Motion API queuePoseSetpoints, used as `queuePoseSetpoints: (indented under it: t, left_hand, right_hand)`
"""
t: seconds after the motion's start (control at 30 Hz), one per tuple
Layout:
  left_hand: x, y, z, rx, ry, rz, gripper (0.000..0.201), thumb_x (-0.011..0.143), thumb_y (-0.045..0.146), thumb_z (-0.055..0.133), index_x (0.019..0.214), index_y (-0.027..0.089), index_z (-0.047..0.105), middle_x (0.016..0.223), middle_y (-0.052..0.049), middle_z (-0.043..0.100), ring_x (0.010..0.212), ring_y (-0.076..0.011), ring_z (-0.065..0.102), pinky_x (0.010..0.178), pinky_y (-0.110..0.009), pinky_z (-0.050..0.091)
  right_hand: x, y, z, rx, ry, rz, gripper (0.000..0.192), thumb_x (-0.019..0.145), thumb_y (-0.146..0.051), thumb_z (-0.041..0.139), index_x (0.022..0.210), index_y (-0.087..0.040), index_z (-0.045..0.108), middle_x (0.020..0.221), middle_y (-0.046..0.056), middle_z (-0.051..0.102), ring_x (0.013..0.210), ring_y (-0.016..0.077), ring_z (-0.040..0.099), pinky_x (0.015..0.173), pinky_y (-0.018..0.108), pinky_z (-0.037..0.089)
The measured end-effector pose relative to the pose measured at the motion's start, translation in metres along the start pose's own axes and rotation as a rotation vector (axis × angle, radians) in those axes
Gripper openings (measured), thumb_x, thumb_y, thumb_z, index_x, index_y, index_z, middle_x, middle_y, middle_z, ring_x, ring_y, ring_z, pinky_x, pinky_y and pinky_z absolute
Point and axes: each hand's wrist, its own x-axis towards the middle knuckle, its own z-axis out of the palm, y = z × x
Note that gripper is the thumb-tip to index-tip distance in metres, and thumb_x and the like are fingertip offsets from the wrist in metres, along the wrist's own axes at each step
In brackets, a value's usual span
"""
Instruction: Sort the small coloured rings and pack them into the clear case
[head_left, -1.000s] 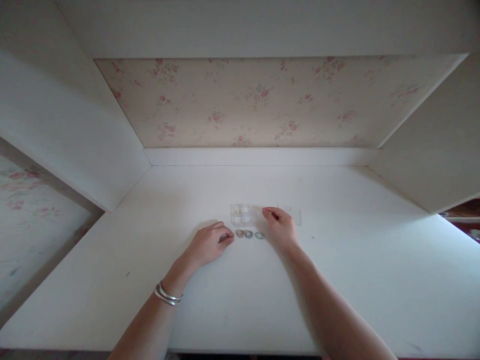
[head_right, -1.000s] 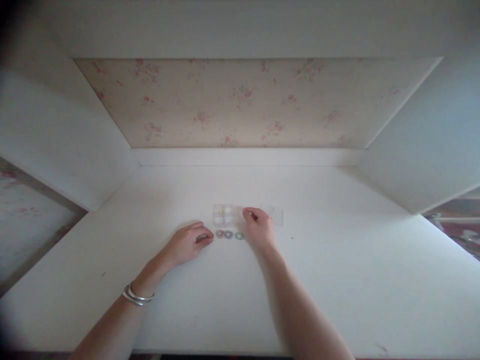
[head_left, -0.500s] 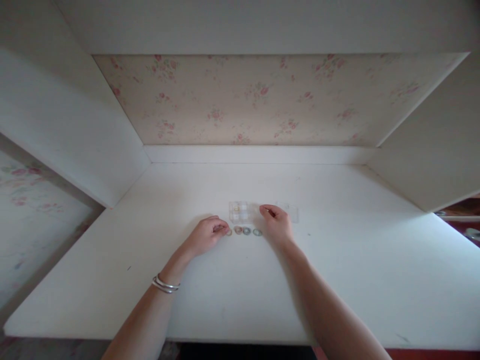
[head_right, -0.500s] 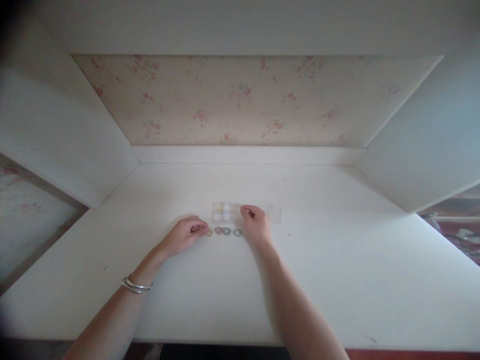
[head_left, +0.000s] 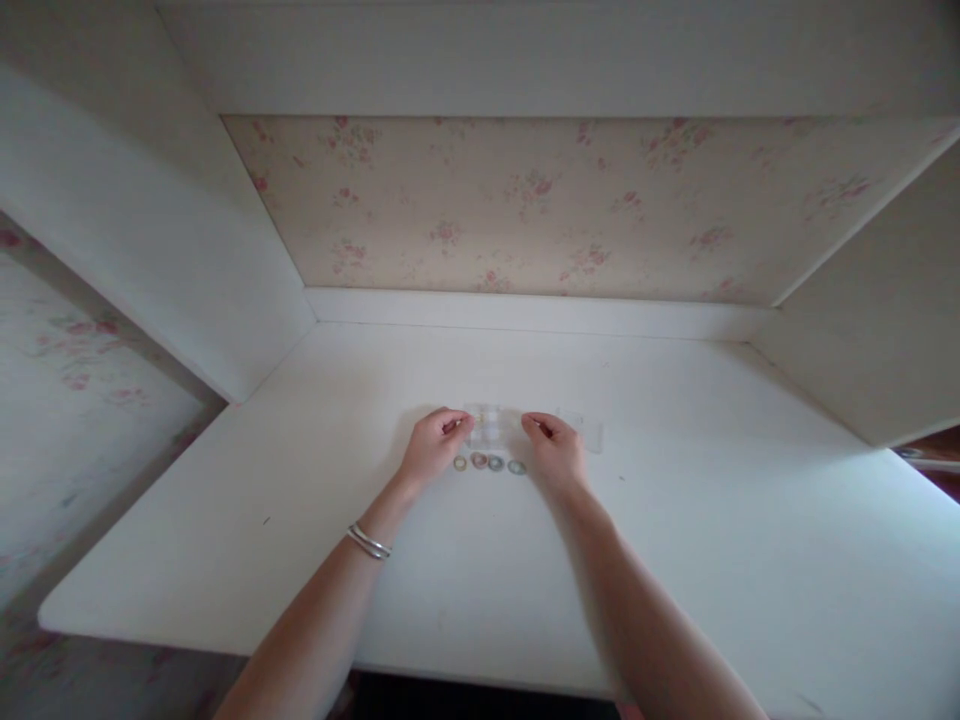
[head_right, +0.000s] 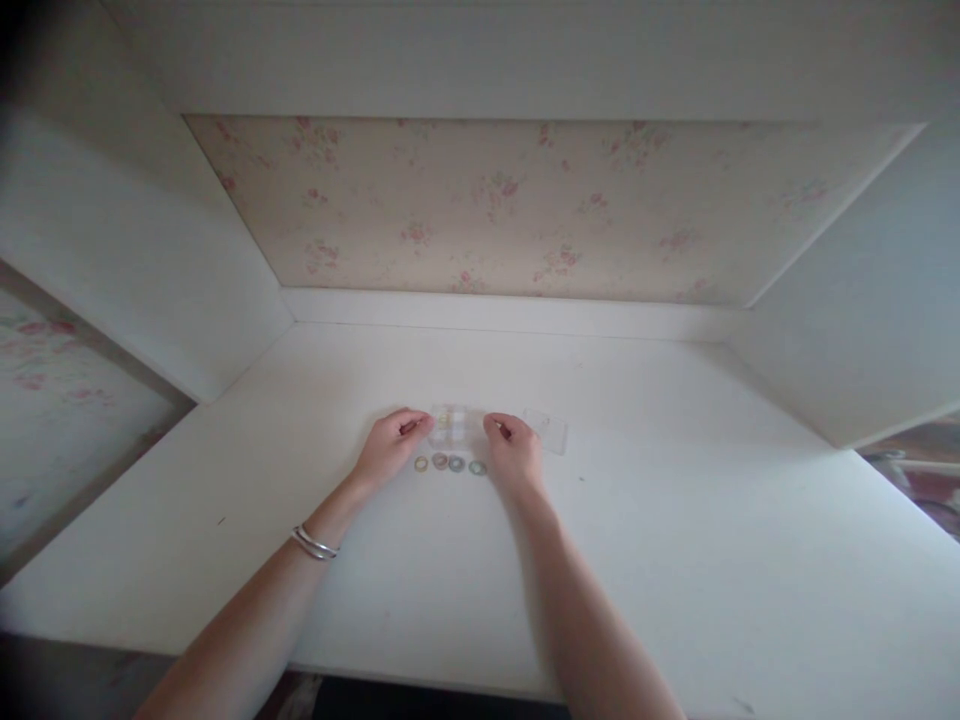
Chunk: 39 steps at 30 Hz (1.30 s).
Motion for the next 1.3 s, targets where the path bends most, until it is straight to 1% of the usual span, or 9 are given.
queuePoseSetpoints:
  t: [0.13, 0.27, 0.37, 0.5, 0.67, 0.87, 1.03, 1.17, 1.3]
  left_hand:
    - [0.015, -0.003, 0.015, -0.006, 0.083, -0.005, 0.034, 0.083, 0.042, 0.051, 0.091, 0.016, 0.070, 0.085, -0.004, 0.070, 0.076, -0.0154, 0.061, 0.072, -0.026, 0.046]
    - [0.022, -0.007, 0.020, 0.009, 0.037, -0.011, 0.032, 0.084, 0.040, 0.050, 0.092, 0.017, 0.071, 0.092, -0.005, 0.071, 0.083, -0.0179, 0.064, 0.079, -0.030, 0.047]
    - [0.021, -0.009, 0.018, -0.010, 0.023, -0.020, 0.033, 0.084, 0.041, 0.049, 0.092, 0.018, 0.072, 0.092, -0.005, 0.072, 0.084, -0.0181, 0.064, 0.078, -0.030, 0.047]
    - [0.015, -0.010, 0.008, -0.102, 0.076, -0.087, 0.034, 0.082, 0.043, 0.052, 0.091, 0.016, 0.070, 0.090, -0.004, 0.071, 0.083, -0.0175, 0.063, 0.076, -0.028, 0.047]
    - [0.002, -0.012, -0.005, -0.142, 0.050, -0.202, 0.036, 0.079, 0.047, 0.055, 0.091, 0.016, 0.069, 0.072, -0.002, 0.069, 0.069, -0.0150, 0.061, 0.059, -0.023, 0.044]
    - [-0.008, -0.013, -0.007, -0.123, 0.026, -0.267, 0.035, 0.078, 0.047, 0.055, 0.088, 0.017, 0.069, 0.067, -0.001, 0.067, 0.064, -0.0141, 0.058, 0.052, -0.022, 0.040]
    - [-0.008, -0.011, -0.004, -0.137, 0.018, -0.275, 0.033, 0.078, 0.046, 0.055, 0.086, 0.018, 0.069, 0.071, 0.000, 0.068, 0.066, -0.0139, 0.059, 0.055, -0.022, 0.041]
    - [0.003, -0.009, 0.002, -0.147, -0.002, -0.227, 0.028, 0.078, 0.043, 0.056, 0.083, 0.018, 0.070, 0.077, 0.000, 0.069, 0.072, -0.0143, 0.060, 0.066, -0.024, 0.044]
    - [0.011, -0.009, 0.007, -0.175, 0.039, -0.217, 0.028, 0.077, 0.041, 0.057, 0.085, 0.018, 0.071, 0.081, -0.001, 0.070, 0.078, -0.0154, 0.061, 0.071, -0.025, 0.045]
  right_hand:
    - [0.002, 0.000, 0.000, -0.011, 0.013, 0.002, 0.038, 0.078, -0.047, 0.051, 0.087, -0.017, 0.073, 0.081, 0.007, 0.070, 0.070, 0.0189, 0.059, 0.066, 0.030, 0.042]
    - [0.002, -0.001, 0.000, -0.008, 0.014, 0.024, 0.037, 0.078, -0.047, 0.051, 0.087, -0.019, 0.073, 0.078, 0.005, 0.070, 0.068, 0.0183, 0.059, 0.065, 0.029, 0.041]
    - [0.000, -0.002, -0.001, 0.001, 0.000, 0.025, 0.035, 0.078, -0.047, 0.052, 0.086, -0.020, 0.073, 0.079, 0.005, 0.070, 0.069, 0.0184, 0.059, 0.066, 0.029, 0.042]
    - [-0.008, -0.004, -0.003, 0.013, -0.022, 0.028, 0.037, 0.078, -0.048, 0.052, 0.085, -0.018, 0.073, 0.076, 0.006, 0.070, 0.066, 0.0182, 0.058, 0.062, 0.029, 0.041]
    - [-0.014, -0.008, -0.008, 0.012, -0.031, 0.085, 0.036, 0.079, -0.048, 0.052, 0.085, -0.020, 0.073, 0.067, 0.002, 0.066, 0.061, 0.0158, 0.054, 0.058, 0.027, 0.038]
    - [-0.016, -0.009, -0.010, -0.008, -0.026, 0.147, 0.042, 0.079, -0.053, 0.051, 0.087, -0.019, 0.073, 0.058, 0.001, 0.060, 0.053, 0.0141, 0.049, 0.052, 0.025, 0.034]
    - [-0.016, -0.012, -0.011, -0.030, -0.054, 0.133, 0.041, 0.080, -0.053, 0.050, 0.087, -0.019, 0.073, 0.057, 0.001, 0.058, 0.052, 0.0137, 0.049, 0.051, 0.025, 0.035]
    - [-0.015, -0.012, -0.010, -0.059, -0.068, 0.123, 0.040, 0.080, -0.053, 0.050, 0.086, -0.020, 0.073, 0.057, 0.000, 0.058, 0.052, 0.0133, 0.048, 0.051, 0.025, 0.034]
    - [-0.014, -0.009, -0.010, -0.057, -0.061, 0.107, 0.039, 0.080, -0.052, 0.050, 0.085, -0.020, 0.073, 0.055, -0.001, 0.056, 0.053, 0.0132, 0.048, 0.052, 0.025, 0.034]
